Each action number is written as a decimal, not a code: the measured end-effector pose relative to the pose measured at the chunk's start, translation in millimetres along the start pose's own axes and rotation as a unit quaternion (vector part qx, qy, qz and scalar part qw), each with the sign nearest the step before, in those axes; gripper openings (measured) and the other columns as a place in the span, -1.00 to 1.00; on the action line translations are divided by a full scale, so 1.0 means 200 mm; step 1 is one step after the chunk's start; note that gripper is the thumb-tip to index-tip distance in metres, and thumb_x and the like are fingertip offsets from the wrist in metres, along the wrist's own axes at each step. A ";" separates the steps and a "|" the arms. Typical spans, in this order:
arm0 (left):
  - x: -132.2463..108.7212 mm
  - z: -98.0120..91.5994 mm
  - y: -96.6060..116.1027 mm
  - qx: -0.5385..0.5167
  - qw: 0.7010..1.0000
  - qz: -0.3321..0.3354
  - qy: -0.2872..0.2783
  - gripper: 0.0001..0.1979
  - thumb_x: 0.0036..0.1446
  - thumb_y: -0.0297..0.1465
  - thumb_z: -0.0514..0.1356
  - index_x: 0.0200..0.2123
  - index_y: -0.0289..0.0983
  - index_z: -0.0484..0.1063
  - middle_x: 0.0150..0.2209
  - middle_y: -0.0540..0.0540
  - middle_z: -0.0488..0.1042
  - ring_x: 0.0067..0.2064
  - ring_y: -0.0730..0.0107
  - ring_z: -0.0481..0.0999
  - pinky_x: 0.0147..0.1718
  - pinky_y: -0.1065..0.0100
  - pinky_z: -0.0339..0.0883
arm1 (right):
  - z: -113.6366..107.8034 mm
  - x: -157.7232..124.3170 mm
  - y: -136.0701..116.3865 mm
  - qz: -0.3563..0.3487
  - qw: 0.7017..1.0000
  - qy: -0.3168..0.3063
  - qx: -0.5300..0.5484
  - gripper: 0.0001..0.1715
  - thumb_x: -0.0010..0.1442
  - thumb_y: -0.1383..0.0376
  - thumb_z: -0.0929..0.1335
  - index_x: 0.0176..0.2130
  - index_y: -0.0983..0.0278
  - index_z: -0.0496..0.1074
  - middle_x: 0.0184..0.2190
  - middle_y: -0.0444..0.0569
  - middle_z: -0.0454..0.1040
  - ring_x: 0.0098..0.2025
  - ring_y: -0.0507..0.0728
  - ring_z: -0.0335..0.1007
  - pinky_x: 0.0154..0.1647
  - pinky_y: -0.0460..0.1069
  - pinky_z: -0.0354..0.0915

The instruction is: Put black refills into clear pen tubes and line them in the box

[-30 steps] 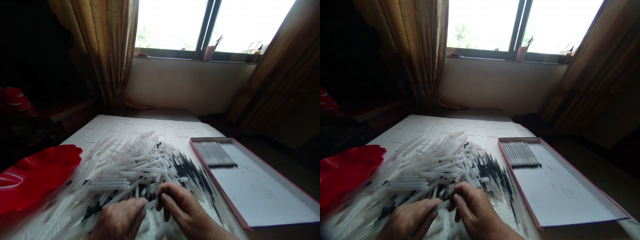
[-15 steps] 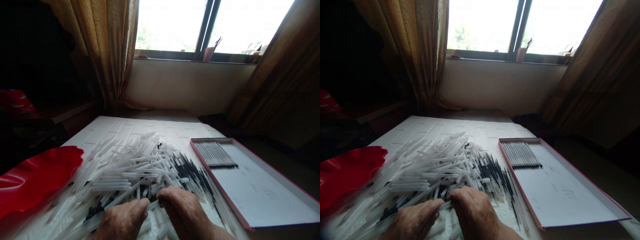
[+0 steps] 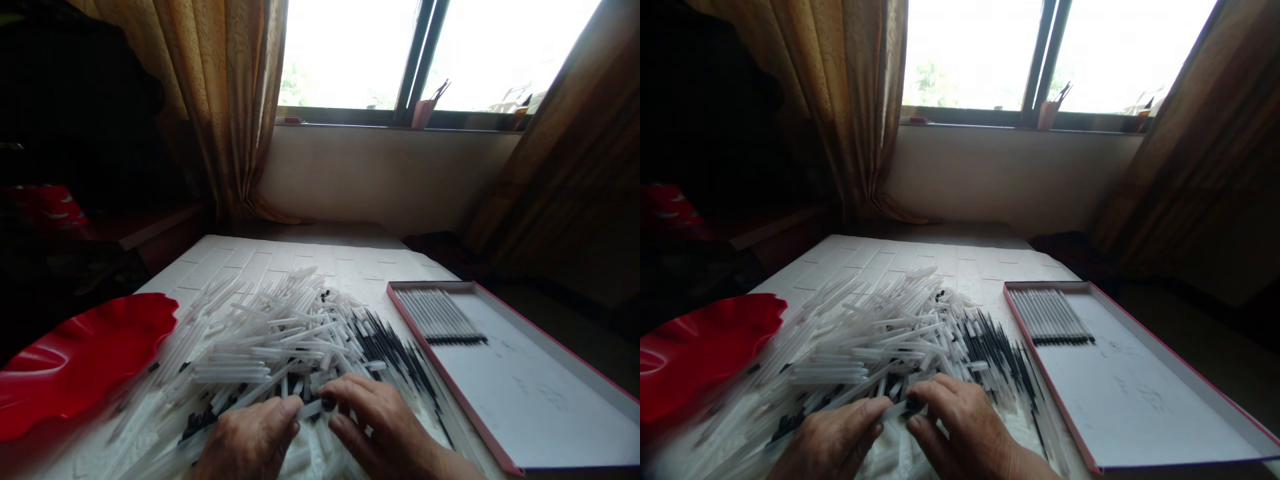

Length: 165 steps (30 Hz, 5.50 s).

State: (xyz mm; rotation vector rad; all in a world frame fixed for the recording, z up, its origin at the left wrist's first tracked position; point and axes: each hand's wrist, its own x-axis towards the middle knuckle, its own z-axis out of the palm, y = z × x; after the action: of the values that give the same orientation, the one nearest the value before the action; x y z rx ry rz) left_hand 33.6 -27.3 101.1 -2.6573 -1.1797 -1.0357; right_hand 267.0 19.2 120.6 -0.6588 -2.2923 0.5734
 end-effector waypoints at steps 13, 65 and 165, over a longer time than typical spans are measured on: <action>-0.05 0.03 0.00 0.056 0.997 0.044 -0.040 -0.77 0.48 -0.42 -0.12 0.00 -0.26 0.30 -0.48 0.01 0.54 -0.55 0.33 0.59 -0.57 0.41 0.40 | 0.00 -0.01 0.00 -0.036 0.983 -0.048 -0.176 -0.66 0.24 0.36 0.23 -0.56 0.22 0.28 -0.66 -0.12 0.41 -0.65 0.02 0.26 -0.56 -0.01 0.02; -0.04 0.00 0.01 0.006 0.998 0.054 -0.030 -0.78 0.49 -0.42 -0.11 0.00 -0.28 0.30 -0.49 0.00 0.54 -0.55 0.37 0.58 -0.57 0.44 0.38 | 0.00 0.02 -0.06 -0.122 0.973 0.093 -0.171 -0.28 0.53 0.15 0.03 -0.56 0.25 0.34 -0.70 -0.16 0.33 -0.68 -0.01 0.20 -0.55 -0.06 0.07; -0.02 -0.01 0.01 -0.003 0.999 -0.021 -0.024 -0.78 0.49 -0.37 -0.10 -0.04 -0.21 0.33 -0.41 0.00 0.60 -0.44 0.37 0.67 -0.44 0.48 0.51 | -0.01 0.02 -0.05 0.000 0.995 0.081 0.065 -0.81 0.25 0.49 0.30 -0.23 0.27 0.48 -0.39 -0.02 0.57 -0.42 0.04 0.47 -0.39 -0.14 0.35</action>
State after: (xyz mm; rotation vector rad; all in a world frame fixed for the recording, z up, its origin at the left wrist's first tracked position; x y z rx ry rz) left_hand 32.6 -30.7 100.4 -2.6879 -1.2491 -0.9875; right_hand 263.3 14.4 128.5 -0.6180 -2.0845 0.6393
